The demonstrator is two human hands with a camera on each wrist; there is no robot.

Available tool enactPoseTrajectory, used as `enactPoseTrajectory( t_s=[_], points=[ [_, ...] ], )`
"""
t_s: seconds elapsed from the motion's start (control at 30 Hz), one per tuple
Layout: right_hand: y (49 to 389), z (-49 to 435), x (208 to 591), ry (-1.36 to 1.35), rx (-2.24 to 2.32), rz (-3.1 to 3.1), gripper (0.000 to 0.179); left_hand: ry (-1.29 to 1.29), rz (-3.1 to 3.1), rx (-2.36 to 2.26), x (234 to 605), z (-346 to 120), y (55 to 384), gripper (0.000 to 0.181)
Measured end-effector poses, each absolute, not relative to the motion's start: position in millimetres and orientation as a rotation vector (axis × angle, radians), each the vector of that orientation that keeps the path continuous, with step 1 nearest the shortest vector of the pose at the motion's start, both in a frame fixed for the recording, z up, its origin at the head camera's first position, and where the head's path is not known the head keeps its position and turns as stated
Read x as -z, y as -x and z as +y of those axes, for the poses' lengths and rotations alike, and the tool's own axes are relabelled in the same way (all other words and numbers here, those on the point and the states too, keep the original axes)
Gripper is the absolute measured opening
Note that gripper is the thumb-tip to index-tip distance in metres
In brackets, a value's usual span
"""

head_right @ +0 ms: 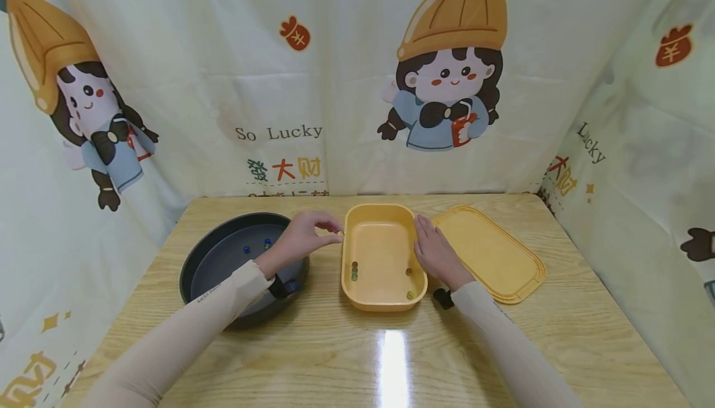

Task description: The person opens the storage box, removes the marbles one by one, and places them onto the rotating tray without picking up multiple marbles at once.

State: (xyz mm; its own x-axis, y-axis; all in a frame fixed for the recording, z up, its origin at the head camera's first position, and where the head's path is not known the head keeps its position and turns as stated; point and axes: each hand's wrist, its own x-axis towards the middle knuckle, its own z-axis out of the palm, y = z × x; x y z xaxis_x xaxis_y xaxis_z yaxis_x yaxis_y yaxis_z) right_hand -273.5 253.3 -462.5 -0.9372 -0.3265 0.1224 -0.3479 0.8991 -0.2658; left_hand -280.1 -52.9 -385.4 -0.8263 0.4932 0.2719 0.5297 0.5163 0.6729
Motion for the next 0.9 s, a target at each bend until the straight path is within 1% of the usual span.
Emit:
enactPoseTrajectory(
  t_s=[0.2, 0.4, 0.67, 0.9],
  points=[
    [274, 254, 463, -0.549, -0.438, -2.989, 0.056, 0.765, -2.738, 1.19, 382, -88, 277, 0.009],
    [276, 256, 463, -0.549, -0.44, -2.999, 0.056, 0.634, -2.764, 1.217, 383, -122, 282, 0.009],
    [276, 256, 462, -0.532, -0.435, -3.014, 0.056, 0.49, -2.835, 1.206, 401, -158, 291, 0.012],
    [275, 254, 461, -0.537, -0.451, -3.021, 0.056, 0.485, -2.906, 1.138, 420, -177, 297, 0.014]
  ],
)
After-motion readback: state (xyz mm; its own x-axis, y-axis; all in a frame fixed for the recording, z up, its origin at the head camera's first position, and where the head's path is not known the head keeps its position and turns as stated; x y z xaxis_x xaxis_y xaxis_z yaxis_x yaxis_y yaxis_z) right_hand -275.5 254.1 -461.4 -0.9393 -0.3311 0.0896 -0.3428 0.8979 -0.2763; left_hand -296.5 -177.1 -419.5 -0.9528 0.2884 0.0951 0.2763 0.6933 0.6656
